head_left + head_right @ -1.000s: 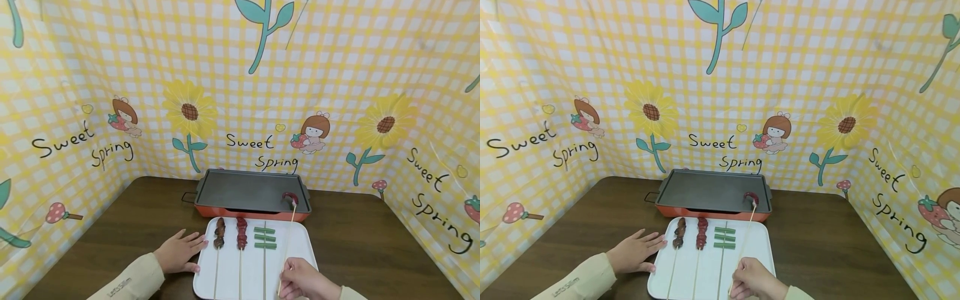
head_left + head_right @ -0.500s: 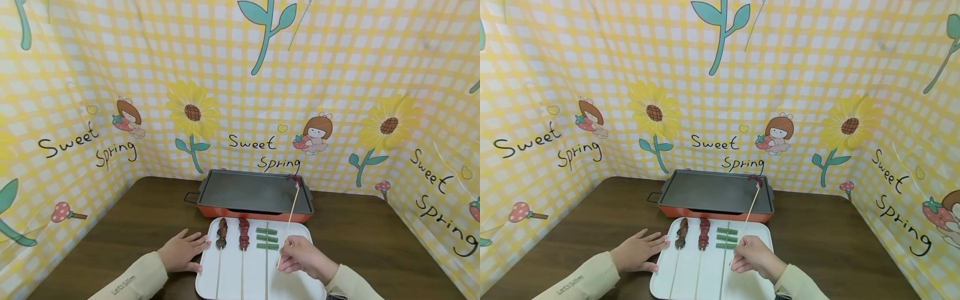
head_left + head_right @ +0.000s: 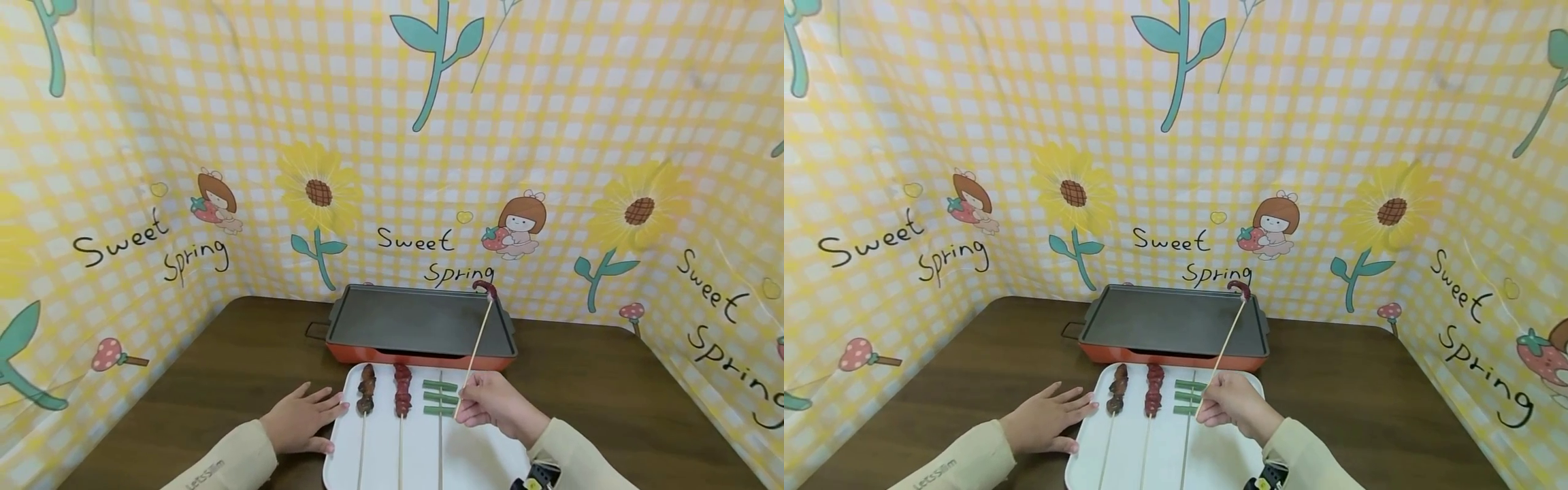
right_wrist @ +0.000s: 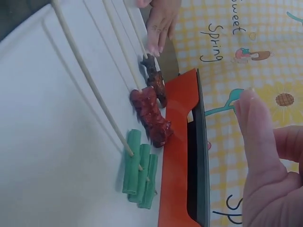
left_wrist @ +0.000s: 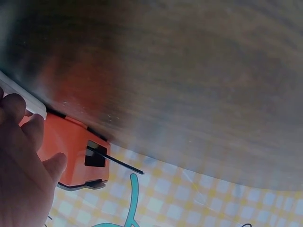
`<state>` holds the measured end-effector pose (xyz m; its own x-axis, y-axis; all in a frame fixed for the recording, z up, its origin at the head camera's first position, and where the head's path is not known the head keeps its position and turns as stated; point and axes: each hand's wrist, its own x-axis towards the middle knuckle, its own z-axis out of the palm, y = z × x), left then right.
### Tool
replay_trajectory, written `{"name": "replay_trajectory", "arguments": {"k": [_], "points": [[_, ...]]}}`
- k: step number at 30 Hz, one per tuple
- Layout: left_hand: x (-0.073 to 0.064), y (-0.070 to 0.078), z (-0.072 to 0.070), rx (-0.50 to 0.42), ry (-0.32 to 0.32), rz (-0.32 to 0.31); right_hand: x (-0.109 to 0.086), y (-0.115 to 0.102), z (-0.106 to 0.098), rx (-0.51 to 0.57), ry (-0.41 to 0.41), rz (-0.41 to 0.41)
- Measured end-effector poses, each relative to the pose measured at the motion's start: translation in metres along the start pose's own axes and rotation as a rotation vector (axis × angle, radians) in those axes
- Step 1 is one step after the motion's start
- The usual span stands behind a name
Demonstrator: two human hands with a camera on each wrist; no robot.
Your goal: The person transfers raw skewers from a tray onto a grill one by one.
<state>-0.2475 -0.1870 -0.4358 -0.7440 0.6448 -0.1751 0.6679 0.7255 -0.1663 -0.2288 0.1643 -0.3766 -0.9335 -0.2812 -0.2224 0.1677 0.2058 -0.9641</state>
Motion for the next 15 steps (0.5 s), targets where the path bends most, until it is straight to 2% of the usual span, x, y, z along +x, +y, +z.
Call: {"name": "replay_trajectory", "arguments": {"k": [9,15], "points": [[0.006,0.003,-0.006,0.017,-0.011,-0.008,0.009,-0.003,-0.009,0.006,0.03,-0.056],[0.001,0.002,-0.003,0.005,-0.006,-0.009,0.016,-0.003,-0.007,-0.009,0.043,-0.067]]}}
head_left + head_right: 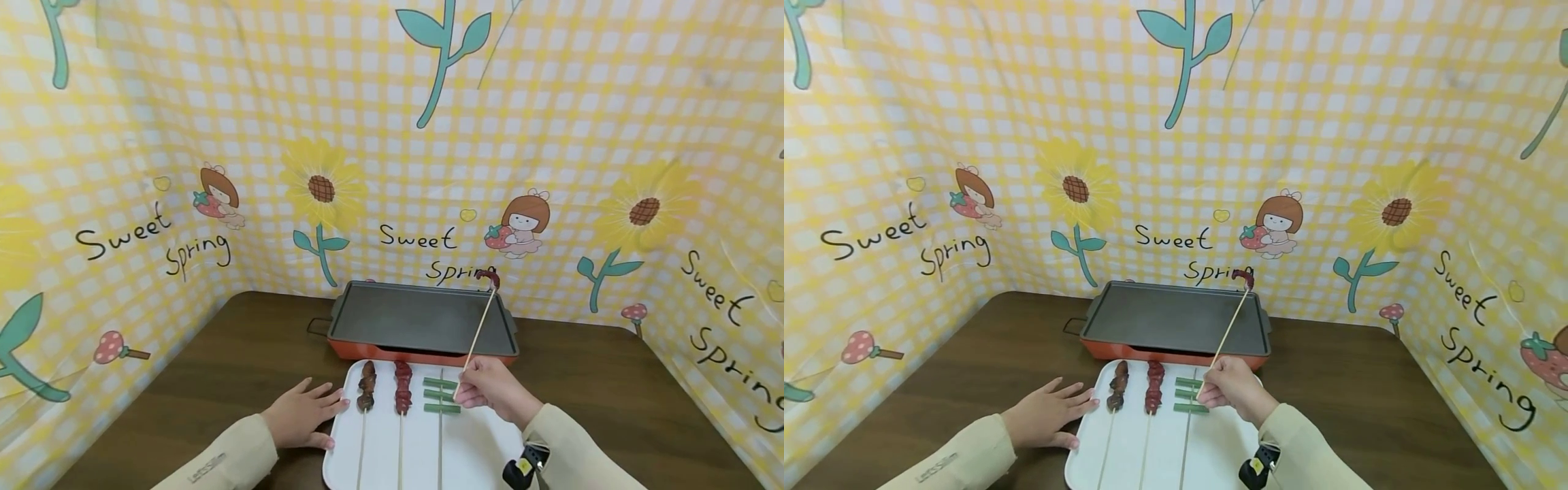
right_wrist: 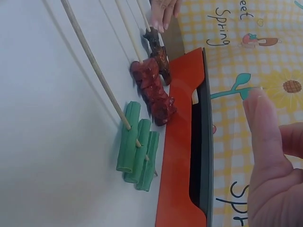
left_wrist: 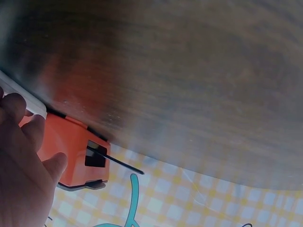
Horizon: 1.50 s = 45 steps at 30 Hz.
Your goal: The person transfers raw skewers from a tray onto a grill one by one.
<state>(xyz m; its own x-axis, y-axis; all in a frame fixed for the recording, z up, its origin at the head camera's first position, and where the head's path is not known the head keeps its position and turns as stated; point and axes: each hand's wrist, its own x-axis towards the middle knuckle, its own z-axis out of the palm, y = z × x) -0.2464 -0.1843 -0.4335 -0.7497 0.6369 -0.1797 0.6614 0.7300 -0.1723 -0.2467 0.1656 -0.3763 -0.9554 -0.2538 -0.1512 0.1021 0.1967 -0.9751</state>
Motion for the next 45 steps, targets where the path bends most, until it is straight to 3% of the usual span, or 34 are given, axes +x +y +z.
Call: {"name": "replay_trajectory", "arguments": {"k": [13,25,45], "points": [[0.001,-0.003,0.003,-0.028,0.015,0.012,0.01,0.01,-0.002,-0.038,0.024,0.005],[0.001,-0.003,0.005,-0.046,0.011,0.007,0.01,0.021,-0.001,0.008,0.003,0.019],[0.001,-0.003,0.006,-0.053,0.004,0.005,0.012,0.03,0.0,-0.024,0.073,0.071]]}}
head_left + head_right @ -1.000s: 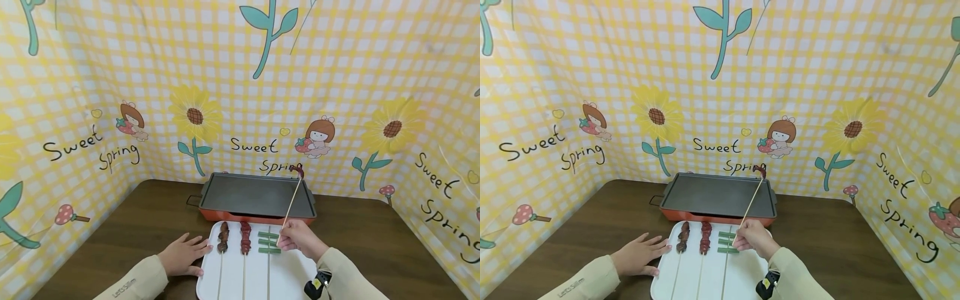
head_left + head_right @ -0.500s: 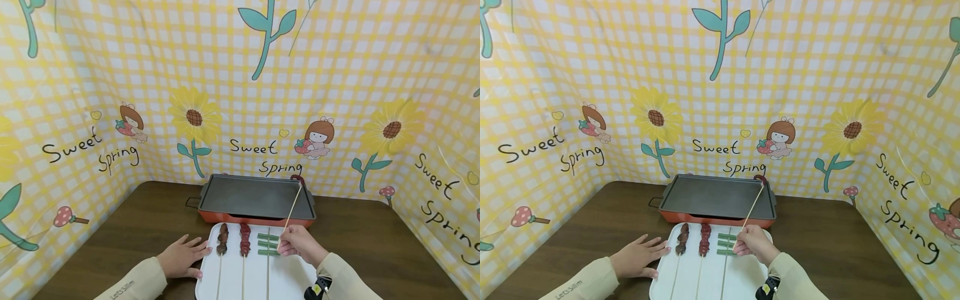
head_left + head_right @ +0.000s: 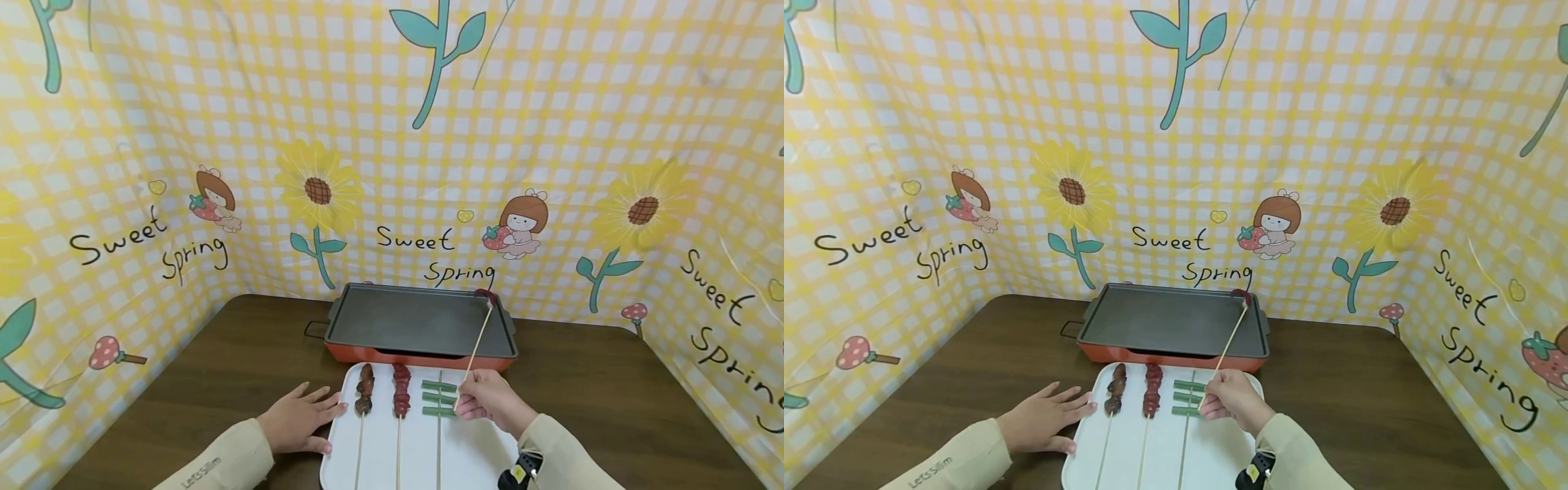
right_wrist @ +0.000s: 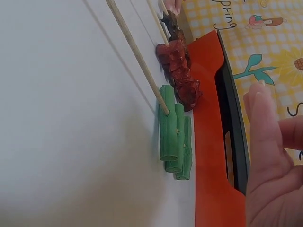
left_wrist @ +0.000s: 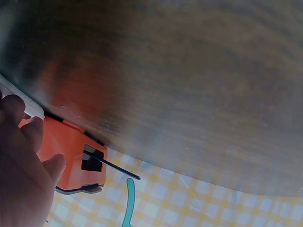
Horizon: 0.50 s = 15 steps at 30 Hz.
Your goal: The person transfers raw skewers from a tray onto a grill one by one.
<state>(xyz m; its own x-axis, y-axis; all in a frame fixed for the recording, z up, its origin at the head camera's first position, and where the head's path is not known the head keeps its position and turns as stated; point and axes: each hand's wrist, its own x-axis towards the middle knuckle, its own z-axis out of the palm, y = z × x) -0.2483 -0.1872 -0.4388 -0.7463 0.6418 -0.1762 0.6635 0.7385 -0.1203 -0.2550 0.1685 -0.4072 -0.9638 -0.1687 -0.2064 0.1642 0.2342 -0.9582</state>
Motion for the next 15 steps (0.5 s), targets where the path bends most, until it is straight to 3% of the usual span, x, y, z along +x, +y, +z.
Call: {"name": "replay_trajectory", "arguments": {"k": [8,15], "points": [[0.0006,0.0003,0.0016,0.008,-0.005,0.0,-0.0002,0.0019,0.0013,0.003,0.007,0.007],[0.0001,0.0017,-0.0018,0.018,-0.004,-0.007,-0.0027,0.0035,0.0019,0.049,-0.038,0.004]]}}
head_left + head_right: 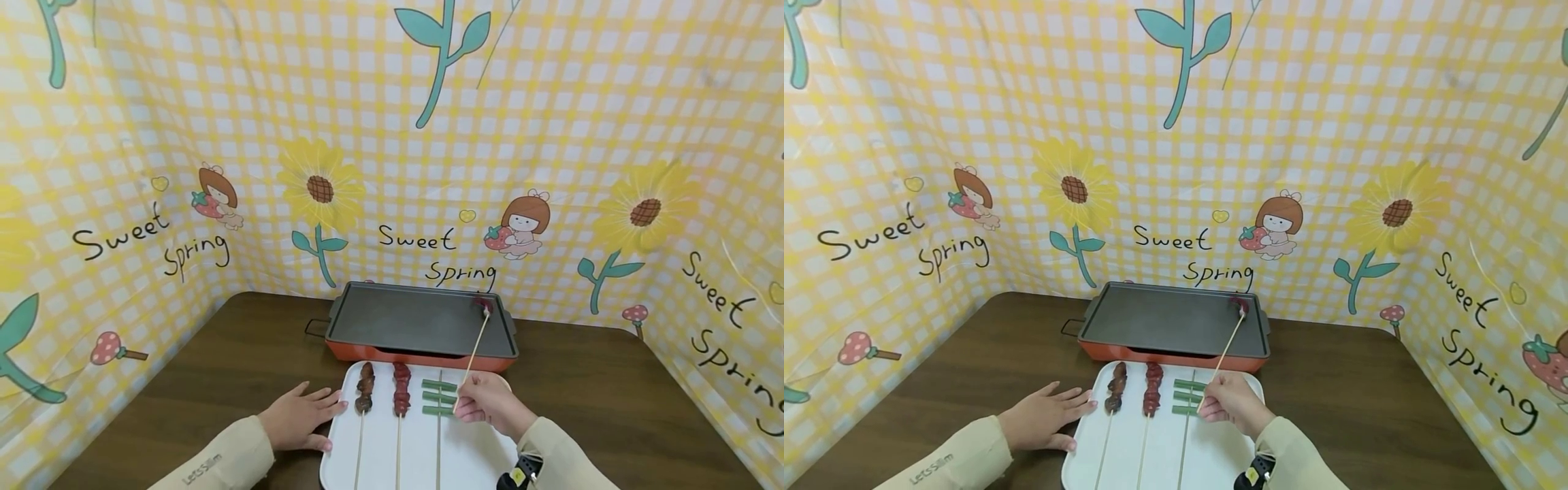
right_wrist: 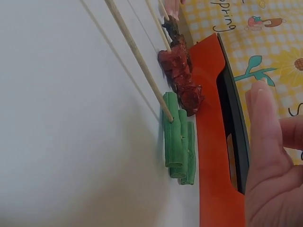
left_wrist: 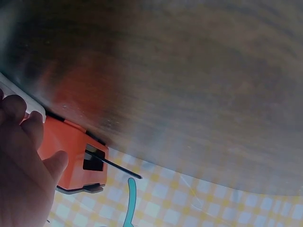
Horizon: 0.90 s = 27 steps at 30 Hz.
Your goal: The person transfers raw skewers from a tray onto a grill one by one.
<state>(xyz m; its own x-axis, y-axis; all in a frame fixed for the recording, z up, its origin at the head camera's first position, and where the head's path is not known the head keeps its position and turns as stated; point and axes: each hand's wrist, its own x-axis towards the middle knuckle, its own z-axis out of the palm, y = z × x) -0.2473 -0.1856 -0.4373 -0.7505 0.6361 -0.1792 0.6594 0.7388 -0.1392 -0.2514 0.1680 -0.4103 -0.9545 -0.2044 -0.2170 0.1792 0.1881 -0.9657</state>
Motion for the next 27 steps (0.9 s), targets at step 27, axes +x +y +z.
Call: {"name": "replay_trajectory", "arguments": {"k": [27], "points": [[0.0006,0.0016,-0.0025,0.016,-0.007,-0.004,0.0047,0.0003,-0.01,0.009,0.051,0.025]]}}
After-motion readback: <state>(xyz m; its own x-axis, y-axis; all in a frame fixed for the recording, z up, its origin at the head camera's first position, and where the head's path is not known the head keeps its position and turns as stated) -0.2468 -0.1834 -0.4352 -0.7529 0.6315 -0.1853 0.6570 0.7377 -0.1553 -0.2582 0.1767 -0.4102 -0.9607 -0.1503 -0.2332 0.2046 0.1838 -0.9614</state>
